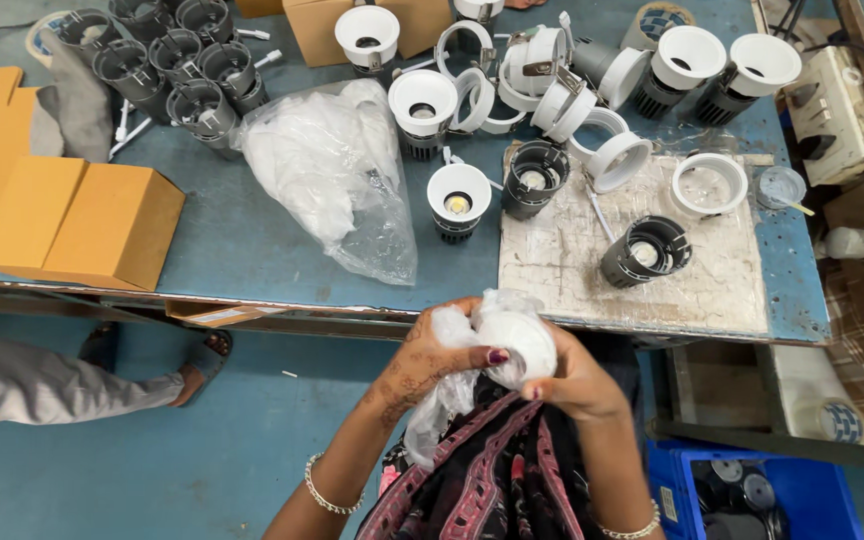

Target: The person assembles small cylindrical light fixtures by hand. She removes white plastic rings from a bag, places them into black housings, and secures them. She repeats this process for several units on a blue workbench.

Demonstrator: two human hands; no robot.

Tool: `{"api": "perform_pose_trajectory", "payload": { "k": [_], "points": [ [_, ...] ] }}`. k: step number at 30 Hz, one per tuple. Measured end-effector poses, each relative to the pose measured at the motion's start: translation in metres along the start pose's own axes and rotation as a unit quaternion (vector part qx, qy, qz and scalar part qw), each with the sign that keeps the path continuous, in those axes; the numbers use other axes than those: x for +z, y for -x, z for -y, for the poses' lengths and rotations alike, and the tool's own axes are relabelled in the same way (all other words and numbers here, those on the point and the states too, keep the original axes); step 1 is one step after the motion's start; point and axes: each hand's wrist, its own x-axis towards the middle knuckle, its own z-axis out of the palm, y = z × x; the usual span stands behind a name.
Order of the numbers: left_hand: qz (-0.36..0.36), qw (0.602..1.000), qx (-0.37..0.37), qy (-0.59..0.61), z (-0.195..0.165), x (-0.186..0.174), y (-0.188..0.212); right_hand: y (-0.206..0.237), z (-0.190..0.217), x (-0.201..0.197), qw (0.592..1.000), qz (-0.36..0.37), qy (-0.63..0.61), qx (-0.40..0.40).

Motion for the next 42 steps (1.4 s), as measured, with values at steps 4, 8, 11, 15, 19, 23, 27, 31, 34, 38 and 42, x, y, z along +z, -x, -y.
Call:
{"api": "perform_pose_trajectory", "payload": {
  "k": [4,8,11,15,19,23,27,31,34,38,42],
  "points": [
    [0.025,1.000,-0.006,0.013,-0.002,0.001,0.001,0.001,-0.025,-0.010,0.993,0.043,-0.107,-0.009],
    [0.061,0.994,-0.015,0.085,-0.007,-0.001,0.004,-0.002,-0.037,-0.025,0.982,0.054,-0.182,-0.018],
    [0.047,0.997,-0.018,0.056,-0.009,-0.004,0.007,-0.002,-0.029,-0.026,0.986,0.055,-0.158,-0.006],
    [-0.013,1.000,0.001,-0.027,-0.013,-0.004,0.004,0.001,0.003,-0.013,0.997,-0.051,0.046,-0.025],
    [-0.097,0.993,-0.024,-0.062,-0.018,-0.005,0.000,0.009,0.031,0.006,0.955,-0.166,0.235,-0.068],
    [-0.083,0.993,0.013,-0.081,-0.019,0.000,0.002,0.011,0.048,0.022,0.948,-0.176,0.254,-0.082],
    [-0.070,0.995,0.016,-0.065,-0.017,0.000,0.001,0.007,0.066,0.043,0.922,-0.170,0.319,-0.140],
    [-0.060,0.991,-0.003,-0.117,-0.011,0.001,-0.003,0.002,0.075,0.072,0.865,-0.197,0.427,-0.174],
    [-0.068,0.976,0.014,-0.208,-0.003,0.000,-0.007,-0.004,0.069,0.087,0.794,-0.243,0.511,-0.224],
    [-0.076,0.968,-0.004,-0.241,0.005,-0.009,-0.009,-0.005,0.060,0.083,0.754,-0.284,0.530,-0.266],
    [-0.021,0.979,-0.033,-0.199,0.009,-0.018,0.000,-0.001,0.057,0.059,0.710,-0.396,0.519,-0.262]
  ]
}}
